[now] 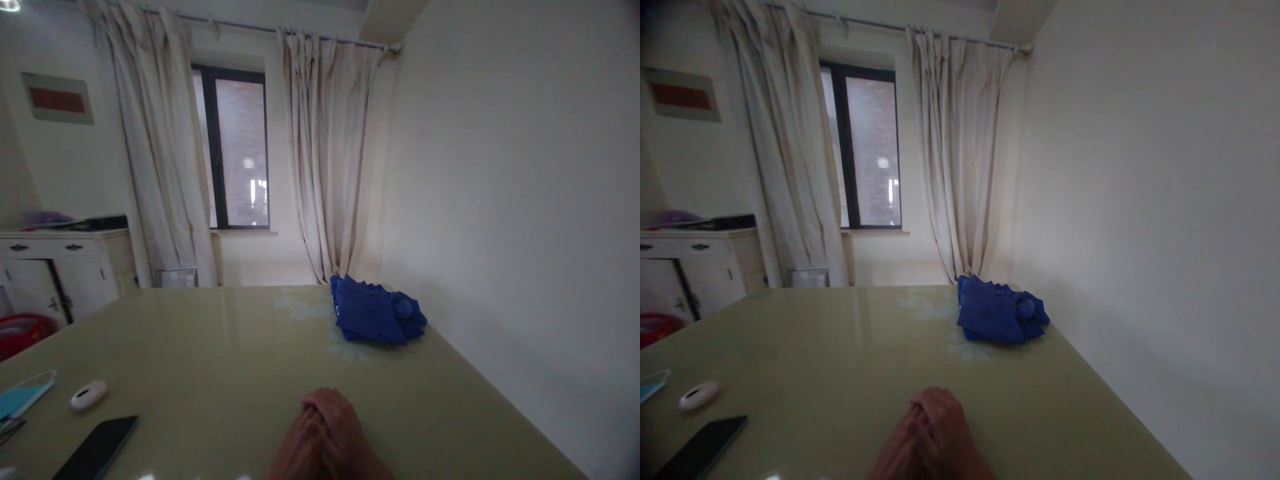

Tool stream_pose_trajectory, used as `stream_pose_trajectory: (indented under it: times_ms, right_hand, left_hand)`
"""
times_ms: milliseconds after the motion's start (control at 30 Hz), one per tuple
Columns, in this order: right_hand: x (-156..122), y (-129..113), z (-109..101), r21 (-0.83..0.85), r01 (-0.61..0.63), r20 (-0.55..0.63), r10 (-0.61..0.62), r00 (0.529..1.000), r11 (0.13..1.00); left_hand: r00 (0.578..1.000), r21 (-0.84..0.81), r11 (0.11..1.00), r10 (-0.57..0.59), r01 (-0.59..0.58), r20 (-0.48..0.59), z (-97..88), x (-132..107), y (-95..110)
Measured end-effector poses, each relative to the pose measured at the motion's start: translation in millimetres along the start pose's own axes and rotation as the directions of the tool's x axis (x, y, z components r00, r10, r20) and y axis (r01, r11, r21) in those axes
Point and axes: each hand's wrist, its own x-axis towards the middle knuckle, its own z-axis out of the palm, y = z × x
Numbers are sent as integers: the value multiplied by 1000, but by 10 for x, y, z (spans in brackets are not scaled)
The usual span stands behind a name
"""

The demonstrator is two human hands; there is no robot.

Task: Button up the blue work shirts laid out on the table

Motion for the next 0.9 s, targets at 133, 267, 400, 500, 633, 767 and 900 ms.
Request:
stream_pose_trajectory:
  times_ms: [133,267,400,500,633,767,900]
  right_hand:
    - [137,330,-52,107,-281,-217,299,929,954]
    - [529,794,-334,-168,-362,-437,260,861,917]
    - [939,1074,-729,-490,-557,-426,374,824,670]
    - [1073,1167,-856,-544,-583,-386,438,812,603]
    - [1054,1221,-835,-582,-601,-350,498,793,548]
    - [1031,1198,-805,-594,-591,-329,505,798,546]
    - [1092,1099,-856,-566,-616,-368,501,783,548]
  left_hand:
    - [995,50,994,99,-99,12,-142,-33,-12]
    - [999,76,997,10,-8,-33,-274,11,45]
    - [999,92,995,-41,41,-1,-269,38,77]
    - [997,95,993,-70,69,14,-231,27,35]
    - [998,65,997,-54,52,32,-179,16,-69]
    - [993,-32,993,-113,112,-42,-158,33,-66]
    - [965,-142,962,-246,232,-88,-216,51,26]
